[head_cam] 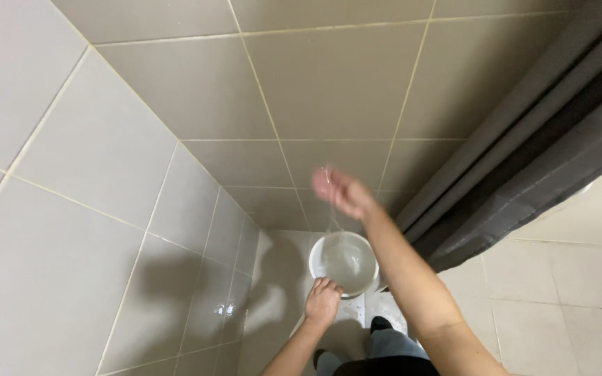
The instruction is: The person fills a white bucket with water from a handheld bidet sprayer and a wall-mounted tap. They then use their hands to splash the soapy water onto the tiled walls and a wall-mounted soap dish, cleaning the surfaces.
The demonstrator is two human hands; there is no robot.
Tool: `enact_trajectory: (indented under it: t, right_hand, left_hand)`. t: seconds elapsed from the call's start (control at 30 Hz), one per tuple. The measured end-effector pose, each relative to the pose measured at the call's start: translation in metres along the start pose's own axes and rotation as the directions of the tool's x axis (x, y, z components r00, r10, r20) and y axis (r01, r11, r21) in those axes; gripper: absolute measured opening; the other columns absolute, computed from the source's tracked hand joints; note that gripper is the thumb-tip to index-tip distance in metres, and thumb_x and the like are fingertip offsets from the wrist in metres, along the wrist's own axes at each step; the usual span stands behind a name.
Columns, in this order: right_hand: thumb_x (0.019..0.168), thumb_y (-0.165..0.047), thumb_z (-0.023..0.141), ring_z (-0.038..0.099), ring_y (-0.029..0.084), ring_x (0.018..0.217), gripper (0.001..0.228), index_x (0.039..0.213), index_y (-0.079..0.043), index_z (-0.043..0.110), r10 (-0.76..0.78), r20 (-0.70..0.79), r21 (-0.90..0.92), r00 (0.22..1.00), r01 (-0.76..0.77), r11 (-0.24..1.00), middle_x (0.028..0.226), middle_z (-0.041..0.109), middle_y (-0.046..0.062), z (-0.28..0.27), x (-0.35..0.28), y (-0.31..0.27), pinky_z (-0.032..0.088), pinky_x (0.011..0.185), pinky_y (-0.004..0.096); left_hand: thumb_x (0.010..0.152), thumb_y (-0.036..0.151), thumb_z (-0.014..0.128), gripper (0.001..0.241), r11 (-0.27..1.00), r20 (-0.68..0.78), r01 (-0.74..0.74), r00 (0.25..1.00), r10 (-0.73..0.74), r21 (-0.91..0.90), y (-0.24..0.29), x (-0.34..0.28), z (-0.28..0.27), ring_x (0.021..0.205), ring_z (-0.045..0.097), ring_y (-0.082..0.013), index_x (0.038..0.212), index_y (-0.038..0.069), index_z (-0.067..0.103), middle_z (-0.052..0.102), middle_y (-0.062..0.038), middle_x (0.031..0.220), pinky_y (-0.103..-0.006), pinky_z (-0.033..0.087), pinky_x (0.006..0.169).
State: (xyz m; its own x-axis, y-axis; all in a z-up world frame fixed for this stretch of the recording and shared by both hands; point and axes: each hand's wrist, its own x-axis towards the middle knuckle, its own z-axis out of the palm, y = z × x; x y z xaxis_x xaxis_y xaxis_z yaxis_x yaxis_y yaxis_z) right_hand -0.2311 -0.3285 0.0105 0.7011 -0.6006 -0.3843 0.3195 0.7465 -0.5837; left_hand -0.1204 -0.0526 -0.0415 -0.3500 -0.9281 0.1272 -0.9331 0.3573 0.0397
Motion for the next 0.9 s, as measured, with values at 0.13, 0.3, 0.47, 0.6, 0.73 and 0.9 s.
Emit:
enact_trajectory:
  t: [0.13, 0.3, 0.47, 0.6, 0.73, 0.9]
  right_hand:
    - [0.107, -0.017, 0.042, 0.055, 0.026, 0.132, 0.051, 0.156, -0.005, 0.036, -0.648, -0.014, 0.271, 0.761, 0.627, 0.73, 0.153, 0.047, 0.013, 0.098, -0.08, -0.141, 0.053, 0.103, 0.04]
    - [0.105, -0.018, 0.043, 0.062, 0.027, 0.13, 0.044, 0.145, -0.002, 0.05, -0.634, -0.285, -0.196, 0.719, 0.604, 0.773, 0.146, 0.057, 0.015, 0.087, -0.098, -0.126, 0.052, 0.112, 0.038]
    - [0.082, -0.008, 0.064, 0.067, 0.019, 0.071, 0.025, 0.101, 0.002, 0.077, -0.12, -0.193, -0.784, 0.974, -0.079, 0.616, 0.094, 0.076, 0.012, -0.012, -0.041, 0.002, 0.056, 0.065, 0.03]
    - [0.085, -0.026, 0.061, 0.065, 0.023, 0.066, 0.029, 0.1, -0.006, 0.076, -0.134, -0.172, -0.973, 0.976, -0.147, 0.178, 0.079, 0.075, 0.006, -0.074, 0.004, 0.088, 0.054, 0.064, 0.038]
    - [0.088, -0.016, 0.052, 0.073, 0.039, 0.093, 0.04, 0.111, 0.011, 0.07, -0.224, -0.471, -0.882, 0.854, -0.452, 0.131, 0.109, 0.072, 0.029, -0.086, 0.003, 0.125, 0.059, 0.083, 0.043]
    - [0.091, 0.006, 0.04, 0.059, 0.027, 0.048, 0.024, 0.081, 0.007, 0.062, 0.567, -0.453, -0.357, 0.688, -0.723, 0.592, 0.061, 0.062, 0.016, -0.089, 0.009, 0.105, 0.05, 0.045, 0.038]
  left_hand:
    - [0.087, 0.018, 0.056, 0.017, 1.0, 0.031, 0.022, 0.999, -0.023, 0.022, -0.003, -0.004, 0.005, 0.095, 0.056, -0.0232, 0.083, 0.011, 0.071, 0.066, -0.007, 0.088, -0.037, 0.041, 0.097]
    - [0.087, 0.013, 0.059, 0.019, 0.993, 0.214, 0.118, 0.97, -0.116, 0.003, -0.013, 0.009, 0.0, 0.104, 0.056, -0.0267, 0.095, 0.006, 0.074, 0.069, -0.012, 0.101, -0.0399, 0.04, 0.102]
    - [0.086, 0.015, 0.058, 0.02, 0.998, 0.087, 0.059, 0.994, -0.059, 0.002, -0.013, 0.02, -0.034, 0.098, 0.056, -0.0248, 0.096, 0.007, 0.073, 0.066, -0.009, 0.095, -0.0386, 0.041, 0.101]
    - [0.086, 0.015, 0.058, 0.021, 1.0, 0.039, -0.016, 0.999, 0.016, 0.002, -0.007, 0.033, -0.061, 0.097, 0.055, -0.0253, 0.098, 0.006, 0.072, 0.066, -0.011, 0.095, -0.0383, 0.04, 0.101]
    - [0.083, 0.012, 0.062, 0.016, 0.999, 0.0, -0.025, 1.0, 0.025, 0.047, 0.001, 0.042, -0.067, 0.096, 0.056, -0.024, 0.092, 0.006, 0.074, 0.066, -0.011, 0.097, -0.0371, 0.042, 0.099]
    - [0.086, 0.018, 0.058, 0.016, 0.997, -0.005, -0.023, 1.0, 0.023, 0.074, 0.008, 0.034, -0.04, 0.093, 0.054, -0.0256, 0.079, 0.01, 0.07, 0.063, -0.01, 0.09, -0.0388, 0.041, 0.095]
